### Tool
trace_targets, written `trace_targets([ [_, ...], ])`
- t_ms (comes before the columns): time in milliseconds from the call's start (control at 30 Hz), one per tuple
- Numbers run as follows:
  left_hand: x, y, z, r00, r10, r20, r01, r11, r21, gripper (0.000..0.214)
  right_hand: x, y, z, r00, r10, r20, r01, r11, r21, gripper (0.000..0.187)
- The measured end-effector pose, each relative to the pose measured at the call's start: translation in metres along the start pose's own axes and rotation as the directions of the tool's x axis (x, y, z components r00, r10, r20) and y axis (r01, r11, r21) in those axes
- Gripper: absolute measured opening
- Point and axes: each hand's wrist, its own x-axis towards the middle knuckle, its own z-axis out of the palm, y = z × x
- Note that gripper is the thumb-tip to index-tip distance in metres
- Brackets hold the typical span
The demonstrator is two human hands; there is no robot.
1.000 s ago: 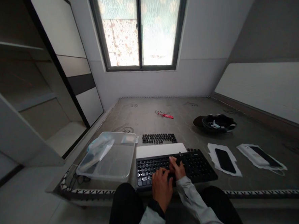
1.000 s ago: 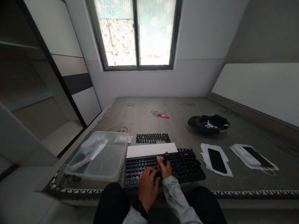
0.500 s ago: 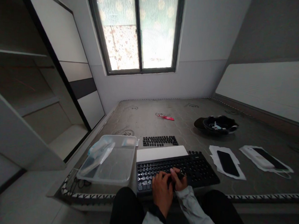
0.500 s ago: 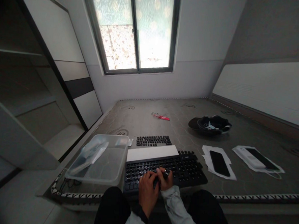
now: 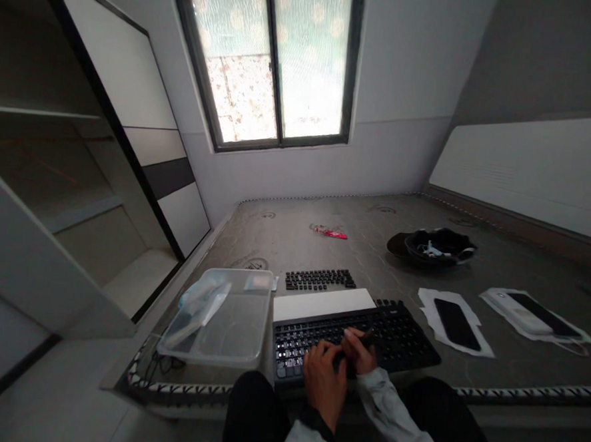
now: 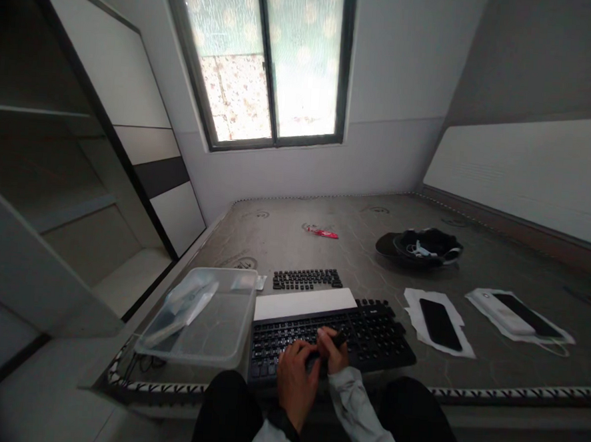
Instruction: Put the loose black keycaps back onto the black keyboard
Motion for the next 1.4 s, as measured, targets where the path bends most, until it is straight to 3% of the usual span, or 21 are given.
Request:
trace_targets([
  [433,0.001,0.007,0.001,0.994,-0.007,-0.111,0.001,0.998,-0.061,0.012,-0.006,-0.025,0.003,0.997,-0.066,0.034,0.058,0.977,0.207,0.048],
  [767,0.001,0.008,0.004,0.992,-0.039,-0.123,0.047,0.997,0.06,0.008,-0.026,-0.011,0.0,0.999,-0.025,0.027,0.027,0.998,-0.057,0.051],
  [1067,0.002,0.009,0.003,0.992,0.029,-0.126,-0.011,0.99,0.14,0.011,-0.019,-0.02,-0.001,0.998,-0.045,-0.044,0.05,0.992,0.117,0.05],
  [1300,0.001,0.011,-0.002,0.992,0.104,-0.071,-0.092,0.983,0.156,0.037,-0.014,-0.028,-0.004,0.999,0.006,-0.041,0.001,0.986,0.168,0.05],
  [1400,0.001,0.011,-0.004,0.992,0.112,-0.05,-0.101,0.98,0.173,0.034,-0.015,-0.035,-0.007,0.999,-0.009,-0.038,0.016,0.979,0.204,0.05],
])
